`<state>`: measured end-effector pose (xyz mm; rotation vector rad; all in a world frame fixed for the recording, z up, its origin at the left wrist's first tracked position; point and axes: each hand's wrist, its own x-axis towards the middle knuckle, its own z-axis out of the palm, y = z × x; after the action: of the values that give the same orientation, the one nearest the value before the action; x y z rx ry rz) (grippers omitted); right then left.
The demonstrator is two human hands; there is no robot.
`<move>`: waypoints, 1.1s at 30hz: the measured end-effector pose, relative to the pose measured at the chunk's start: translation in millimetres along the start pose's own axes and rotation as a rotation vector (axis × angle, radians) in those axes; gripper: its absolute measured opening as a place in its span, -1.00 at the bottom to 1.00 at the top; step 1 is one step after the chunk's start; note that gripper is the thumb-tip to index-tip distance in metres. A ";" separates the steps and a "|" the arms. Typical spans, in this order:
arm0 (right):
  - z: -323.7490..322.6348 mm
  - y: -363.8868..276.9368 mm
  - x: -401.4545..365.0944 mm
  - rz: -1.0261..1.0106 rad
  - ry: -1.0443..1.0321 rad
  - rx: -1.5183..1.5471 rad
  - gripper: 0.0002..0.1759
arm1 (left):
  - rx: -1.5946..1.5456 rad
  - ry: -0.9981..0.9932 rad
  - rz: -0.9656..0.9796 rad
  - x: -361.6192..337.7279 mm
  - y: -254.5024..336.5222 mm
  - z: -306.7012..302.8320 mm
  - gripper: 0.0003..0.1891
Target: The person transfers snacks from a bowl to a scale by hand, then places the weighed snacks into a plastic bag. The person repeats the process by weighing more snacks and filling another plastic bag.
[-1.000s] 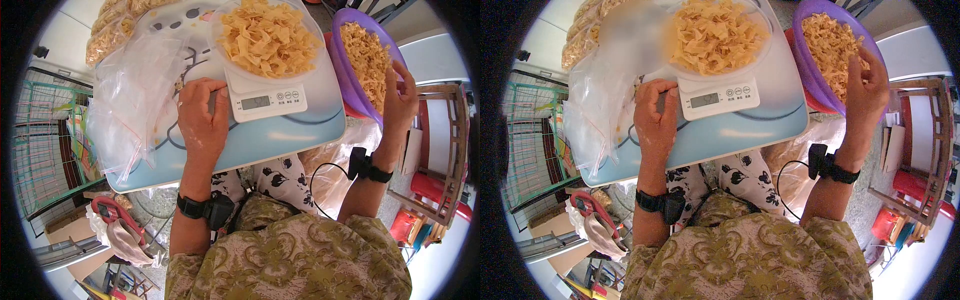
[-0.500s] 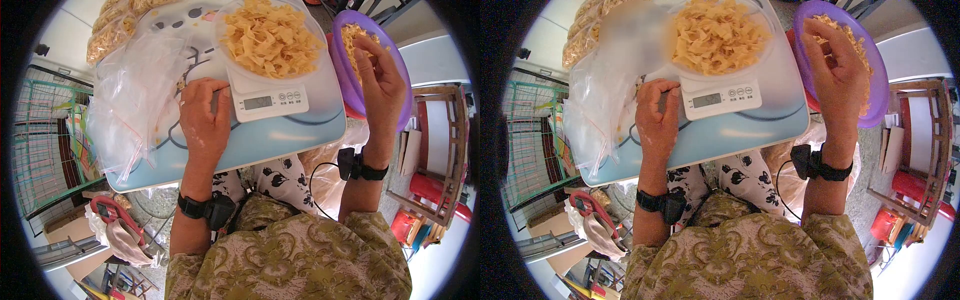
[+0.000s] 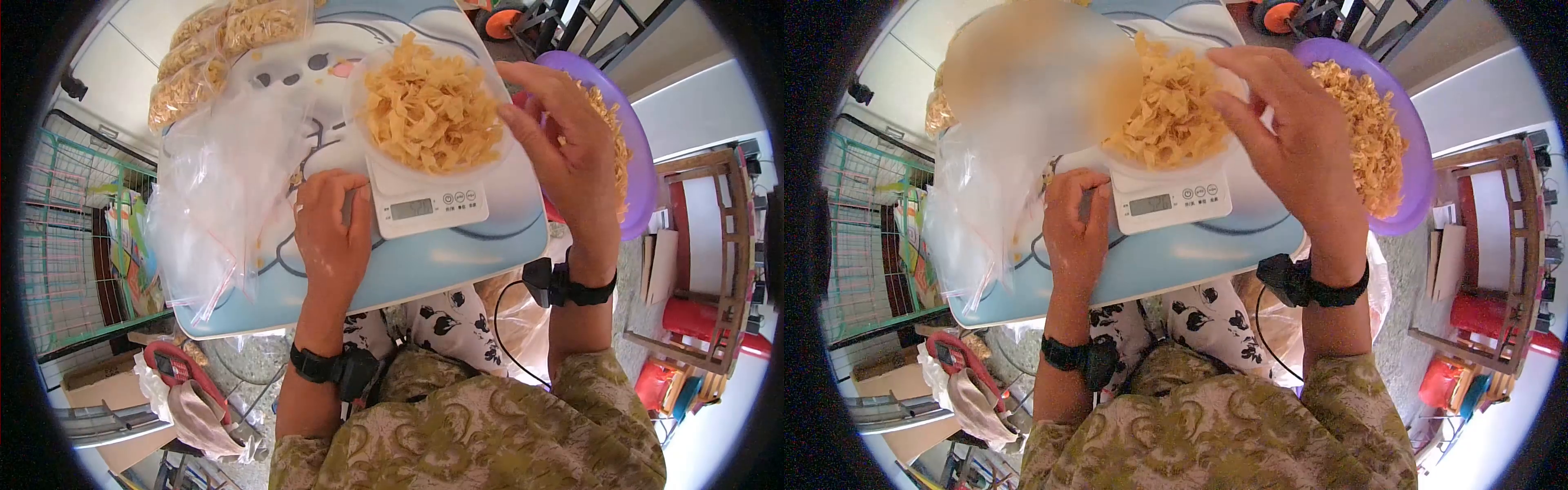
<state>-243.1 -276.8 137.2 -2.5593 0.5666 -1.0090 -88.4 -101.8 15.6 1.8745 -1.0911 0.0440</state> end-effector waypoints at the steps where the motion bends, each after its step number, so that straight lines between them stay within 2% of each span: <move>1: 0.4 -1.9 4.5 -0.022 -0.043 0.020 -0.64 | -0.003 0.001 -0.002 0.4 0.7 -0.1 -0.89; 5: 9.0 0.5 17.4 -0.078 -0.089 0.045 -0.64 | -0.034 -0.018 -0.039 0.2 2.1 -1.5 -0.89; 7: 15.2 13.8 24.3 -0.217 -0.093 -0.078 -0.64 | -0.061 0.011 0.013 0.1 -1.0 0.3 -0.90; 13: 21.2 20.7 31.2 -0.176 -0.221 -0.044 -0.63 | -0.030 -0.022 -0.008 -0.6 -0.1 -2.9 -0.88; 23: 27.3 20.2 37.6 -0.226 -0.201 -0.079 -0.81 | -0.042 -0.019 -0.015 -0.5 0.9 -3.4 -0.88; 26: 19.5 13.5 34.7 -0.201 -0.114 -0.016 -0.84 | -0.047 -0.021 -0.004 -1.2 -0.8 -3.4 -0.87; 29: 13.9 12.4 31.3 -0.089 -0.066 0.116 -0.82 | -0.035 -0.014 0.006 -1.0 -2.5 -1.2 -0.88; 31: 14.5 6.4 27.8 0.033 0.056 0.381 -0.83 | -0.017 -0.001 0.029 -0.5 -1.9 -1.5 -0.88; 33: 9.9 -1.8 26.7 0.113 0.087 0.429 -0.82 | -0.015 0.004 0.042 0.0 -1.1 -2.1 -0.89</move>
<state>-217.8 -286.3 146.4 -2.0949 0.4530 -1.0726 -86.9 -100.2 16.0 1.8371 -1.1251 0.0636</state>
